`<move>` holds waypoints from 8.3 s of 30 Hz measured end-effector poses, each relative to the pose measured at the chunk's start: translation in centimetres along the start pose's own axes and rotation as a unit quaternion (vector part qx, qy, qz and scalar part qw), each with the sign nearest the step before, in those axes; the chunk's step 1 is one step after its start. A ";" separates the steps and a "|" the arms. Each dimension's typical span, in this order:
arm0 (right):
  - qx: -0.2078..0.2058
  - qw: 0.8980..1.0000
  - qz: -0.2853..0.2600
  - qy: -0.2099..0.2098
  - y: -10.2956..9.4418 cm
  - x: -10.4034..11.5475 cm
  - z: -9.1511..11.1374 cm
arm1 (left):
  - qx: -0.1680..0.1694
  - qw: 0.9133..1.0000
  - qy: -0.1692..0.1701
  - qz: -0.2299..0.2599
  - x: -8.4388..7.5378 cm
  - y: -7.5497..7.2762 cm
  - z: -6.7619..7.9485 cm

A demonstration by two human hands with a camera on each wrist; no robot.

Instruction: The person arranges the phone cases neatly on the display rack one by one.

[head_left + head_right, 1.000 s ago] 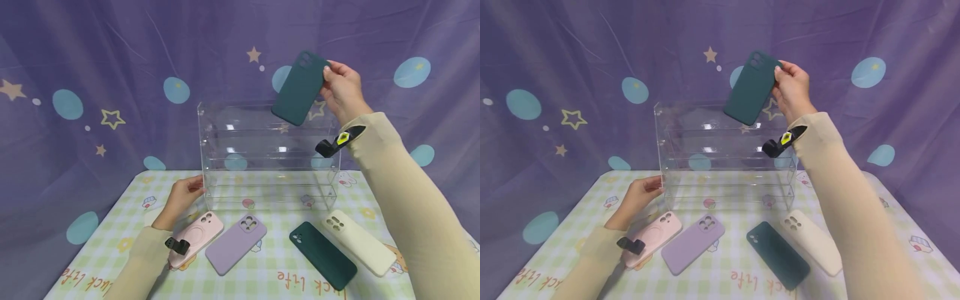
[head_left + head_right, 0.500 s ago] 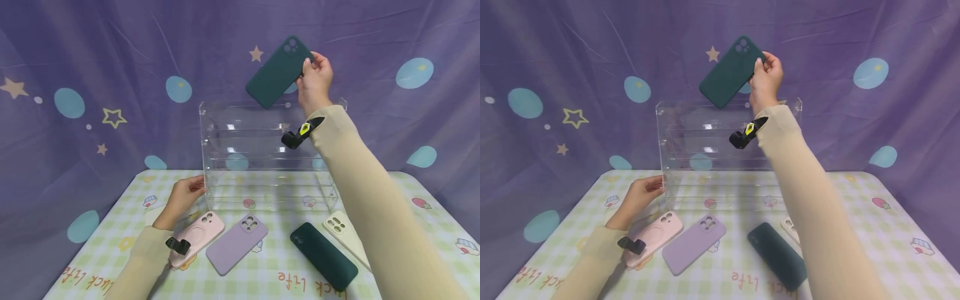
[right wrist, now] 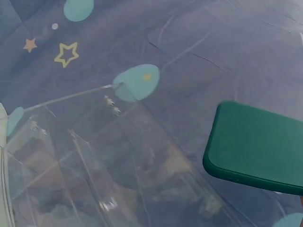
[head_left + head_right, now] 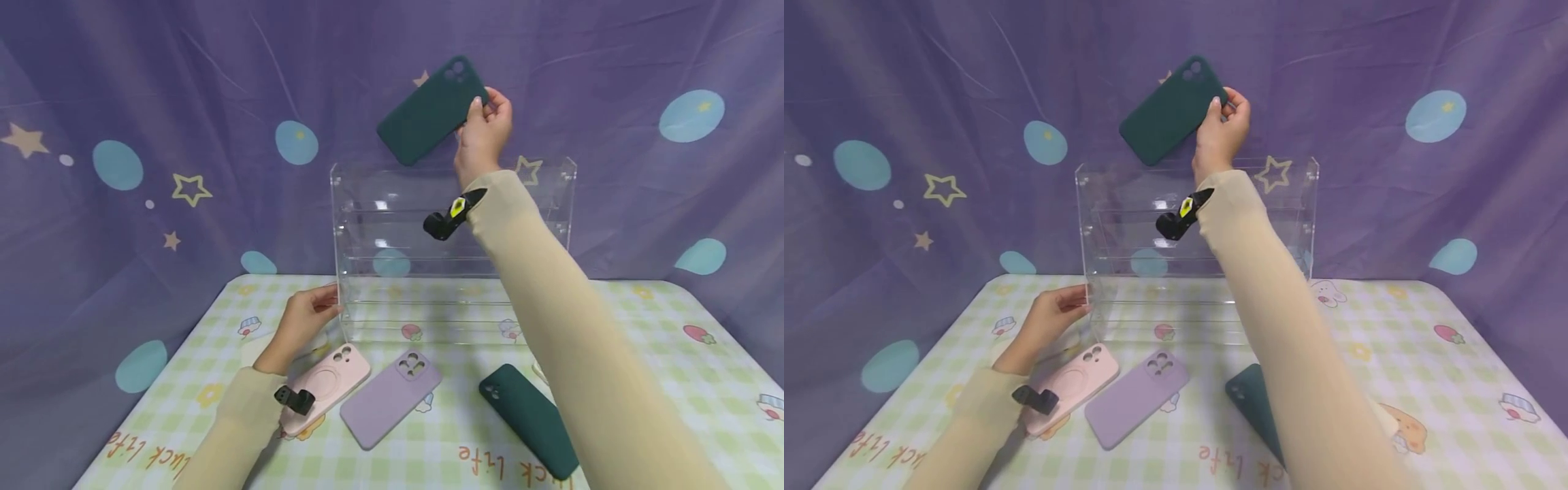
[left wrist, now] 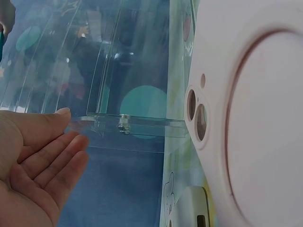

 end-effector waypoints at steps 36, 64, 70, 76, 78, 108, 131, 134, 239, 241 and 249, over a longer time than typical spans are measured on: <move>0.243 0.934 0.216 0.147 0.8 -2.8 2.2 | 0.009 1.000 0.006 0.016 -0.3 0.9 0.3; 0.271 0.942 0.078 0.184 -9.9 6.1 1.3 | 0.011 1.000 -0.006 0.008 0.0 1.0 -0.5; 0.366 0.895 0.204 0.154 -15.4 8.0 3.6 | 0.009 1.000 -0.008 0.007 0.1 0.8 -0.5; 0.471 0.805 0.348 0.095 -19.8 9.1 6.1 | -0.001 1.000 -0.006 0.005 0.2 0.5 -0.6; 0.491 0.773 0.394 0.075 -21.3 9.4 6.7 | 0.000 1.000 -0.005 0.007 0.2 0.5 -0.7; 0.517 0.692 0.484 0.141 -35.2 5.7 9.5 | 0.003 1.000 -0.009 0.021 0.7 0.6 -0.9; 0.539 0.642 0.531 0.123 -36.8 4.0 10.2 | 0.001 1.000 -0.014 0.022 0.6 0.6 -0.9; 0.548 0.638 0.530 0.109 -36.5 4.1 10.3 | -0.003 1.000 -0.014 0.020 0.6 0.6 -1.0; -0.006 0.998 -0.054 0.019 -6.3 10.3 -9.2 | 0.017 0.999 -0.027 -0.012 0.5 -0.3 0.6; -0.031 0.997 -0.070 0.024 -6.4 10.2 -9.5 | 0.016 0.999 -0.027 -0.012 0.4 -0.4 0.7; -0.067 0.992 -0.110 0.010 -7.0 9.3 -9.3 | 0.018 0.999 -0.031 -0.016 0.5 -0.4 0.7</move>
Point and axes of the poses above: each hand's wrist, its own z-axis away from the middle knuckle, its own y-axis out of the palm, x = y × z, the point moved 6 cm from there along -z, towards the middle knuckle, and after that the axes turned 13 degrees about -y, right-handed, at the moved point
